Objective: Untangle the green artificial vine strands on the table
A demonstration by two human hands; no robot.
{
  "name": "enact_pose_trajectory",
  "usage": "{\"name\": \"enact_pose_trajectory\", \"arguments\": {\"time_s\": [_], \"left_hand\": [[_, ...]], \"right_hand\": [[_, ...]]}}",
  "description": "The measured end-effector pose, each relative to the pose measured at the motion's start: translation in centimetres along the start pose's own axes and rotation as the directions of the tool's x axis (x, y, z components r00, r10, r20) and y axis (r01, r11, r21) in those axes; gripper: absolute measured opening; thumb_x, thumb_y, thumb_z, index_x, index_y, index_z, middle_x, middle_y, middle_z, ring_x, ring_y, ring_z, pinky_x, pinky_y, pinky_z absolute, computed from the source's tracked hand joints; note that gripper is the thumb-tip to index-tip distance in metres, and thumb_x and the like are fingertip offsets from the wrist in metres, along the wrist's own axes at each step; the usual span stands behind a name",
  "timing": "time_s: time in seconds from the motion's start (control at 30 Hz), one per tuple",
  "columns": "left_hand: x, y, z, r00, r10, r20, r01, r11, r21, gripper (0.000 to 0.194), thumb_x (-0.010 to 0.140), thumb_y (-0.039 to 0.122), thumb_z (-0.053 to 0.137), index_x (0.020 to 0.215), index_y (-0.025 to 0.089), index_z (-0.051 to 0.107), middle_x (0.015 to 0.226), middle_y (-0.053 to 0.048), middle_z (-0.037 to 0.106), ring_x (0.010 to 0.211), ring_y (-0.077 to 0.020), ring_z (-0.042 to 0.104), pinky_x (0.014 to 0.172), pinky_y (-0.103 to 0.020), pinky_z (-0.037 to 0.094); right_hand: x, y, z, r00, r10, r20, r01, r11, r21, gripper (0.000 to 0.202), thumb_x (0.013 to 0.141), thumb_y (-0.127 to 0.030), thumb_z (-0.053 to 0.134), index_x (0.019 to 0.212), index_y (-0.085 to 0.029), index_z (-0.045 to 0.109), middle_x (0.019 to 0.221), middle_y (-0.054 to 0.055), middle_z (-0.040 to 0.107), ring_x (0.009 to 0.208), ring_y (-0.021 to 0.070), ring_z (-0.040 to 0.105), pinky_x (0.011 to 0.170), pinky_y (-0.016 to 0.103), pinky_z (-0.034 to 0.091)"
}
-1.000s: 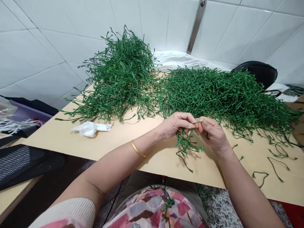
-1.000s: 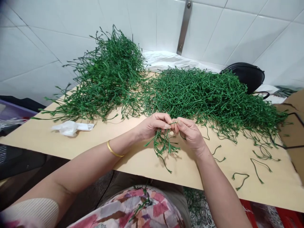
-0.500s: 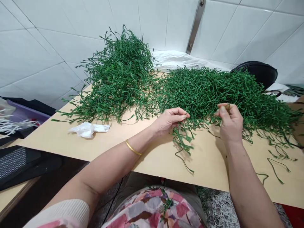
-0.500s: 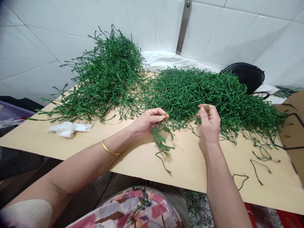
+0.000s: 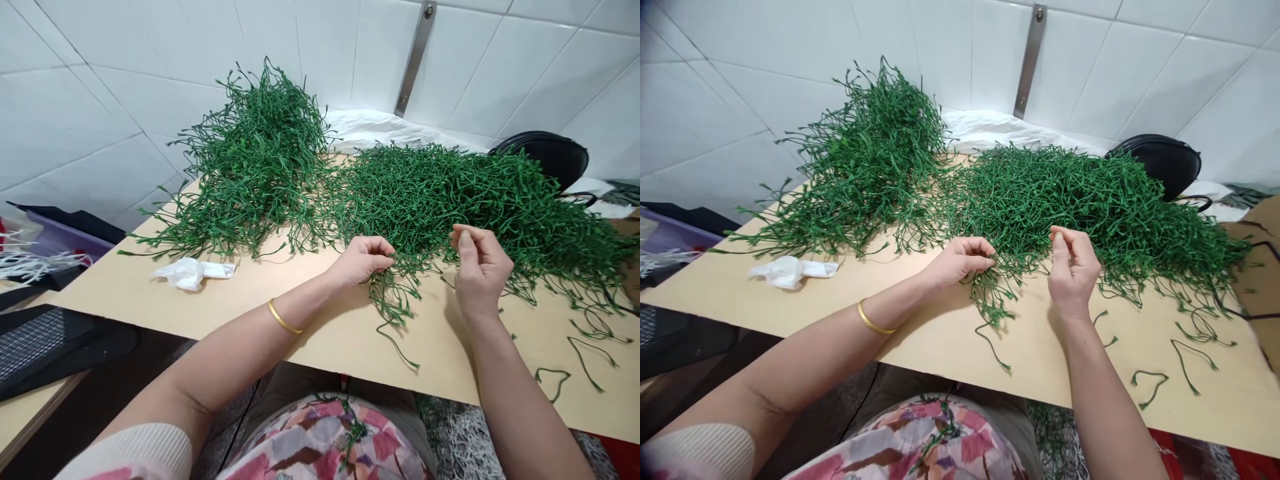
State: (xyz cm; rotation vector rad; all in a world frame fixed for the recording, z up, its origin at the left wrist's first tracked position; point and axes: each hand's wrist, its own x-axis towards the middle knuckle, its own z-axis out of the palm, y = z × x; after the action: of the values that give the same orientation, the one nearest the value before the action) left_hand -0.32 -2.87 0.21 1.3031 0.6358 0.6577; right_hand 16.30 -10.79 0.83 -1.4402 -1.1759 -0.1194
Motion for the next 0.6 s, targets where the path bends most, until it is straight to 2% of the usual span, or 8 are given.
{"name": "enact_pose_trajectory", "arguments": {"time_s": [0.07,0.1,0.17,0.23,0.37,0.5,0.6], "left_hand": [[0.0,-0.1,0.1,1.000,0.014,-0.019,-0.013,0.999,0.035,0.010,0.060,0.014,0.063,0.062,0.012,0.054,0.053,0.005,0.048,0.049,-0.0034,0.041,0.051,-0.020,0.030],[0.0,-0.2,0.2,0.999,0.023,-0.027,-0.021,0.999,0.044,0.011,0.060,0.014,0.063,0.061,0.012,0.053,0.053,0.005,0.047,0.049,-0.0035,0.041,0.050,-0.020,0.030],[0.0,-0.4,0.3,0.999,0.044,-0.026,-0.043,0.998,0.049,0.011,0.060,0.015,0.063,0.061,0.012,0.053,0.053,0.005,0.047,0.050,-0.0037,0.041,0.050,-0.020,0.030],[0.0,-0.5,0.3,0.998,0.063,-0.009,-0.062,0.997,0.043,0.010,0.059,0.014,0.063,0.062,0.012,0.053,0.054,0.005,0.047,0.050,-0.0040,0.041,0.051,-0.020,0.031],[-0.2,-0.3,0.3,0.997,0.066,0.038,-0.068,0.997,0.046,0.008,0.059,0.012,0.061,0.063,0.012,0.055,0.056,0.004,0.050,0.053,-0.0050,0.045,0.054,-0.021,0.035],[-0.2,-0.1,0.2,0.996,0.080,0.046,-0.082,0.995,0.052,0.007,0.060,0.013,0.060,0.064,0.012,0.054,0.056,0.004,0.051,0.053,-0.0049,0.045,0.054,-0.021,0.035],[-0.1,-0.2,0.3,0.992,0.117,0.052,-0.120,0.990,0.068,0.008,0.060,0.015,0.061,0.063,0.012,0.054,0.057,0.004,0.050,0.053,-0.0044,0.043,0.053,-0.020,0.033]], "right_hand": [[-0.5,-0.5,0.2,0.997,-0.021,-0.075,0.021,1.000,0.003,0.026,0.086,-0.034,0.044,0.102,-0.018,0.058,0.091,0.007,0.060,0.082,0.0173,0.058,0.074,0.034,0.046],[-0.7,-0.7,0.3,0.997,-0.024,-0.074,0.025,1.000,0.003,0.027,0.086,-0.034,0.045,0.103,-0.019,0.058,0.090,0.007,0.060,0.082,0.0175,0.058,0.074,0.034,0.046],[-1.0,-1.3,0.5,0.999,-0.014,0.044,0.014,1.000,0.019,0.025,0.086,-0.033,0.044,0.099,-0.019,0.059,0.088,0.007,0.061,0.081,0.0180,0.059,0.073,0.034,0.046],[-1.1,-1.8,0.6,0.976,-0.024,0.217,0.018,0.999,0.031,0.023,0.086,-0.032,0.044,0.093,-0.019,0.062,0.088,0.007,0.062,0.083,0.0188,0.059,0.074,0.034,0.046],[-1.0,-2.0,0.7,0.888,-0.074,0.454,0.069,0.997,0.028,0.023,0.084,-0.032,0.049,0.096,-0.020,0.064,0.095,0.008,0.065,0.095,0.0207,0.056,0.084,0.038,0.043],[-1.1,-1.3,0.8,0.776,0.070,0.626,-0.109,0.994,0.024,0.029,0.084,-0.033,0.049,0.106,-0.021,0.062,0.102,0.007,0.064,0.096,0.0203,0.056,0.083,0.037,0.043],[-1.2,-0.8,0.9,0.710,0.107,0.696,-0.184,0.982,0.038,0.029,0.085,-0.031,0.046,0.106,-0.021,0.062,0.101,0.007,0.064,0.092,0.0197,0.057,0.080,0.036,0.043]]}}
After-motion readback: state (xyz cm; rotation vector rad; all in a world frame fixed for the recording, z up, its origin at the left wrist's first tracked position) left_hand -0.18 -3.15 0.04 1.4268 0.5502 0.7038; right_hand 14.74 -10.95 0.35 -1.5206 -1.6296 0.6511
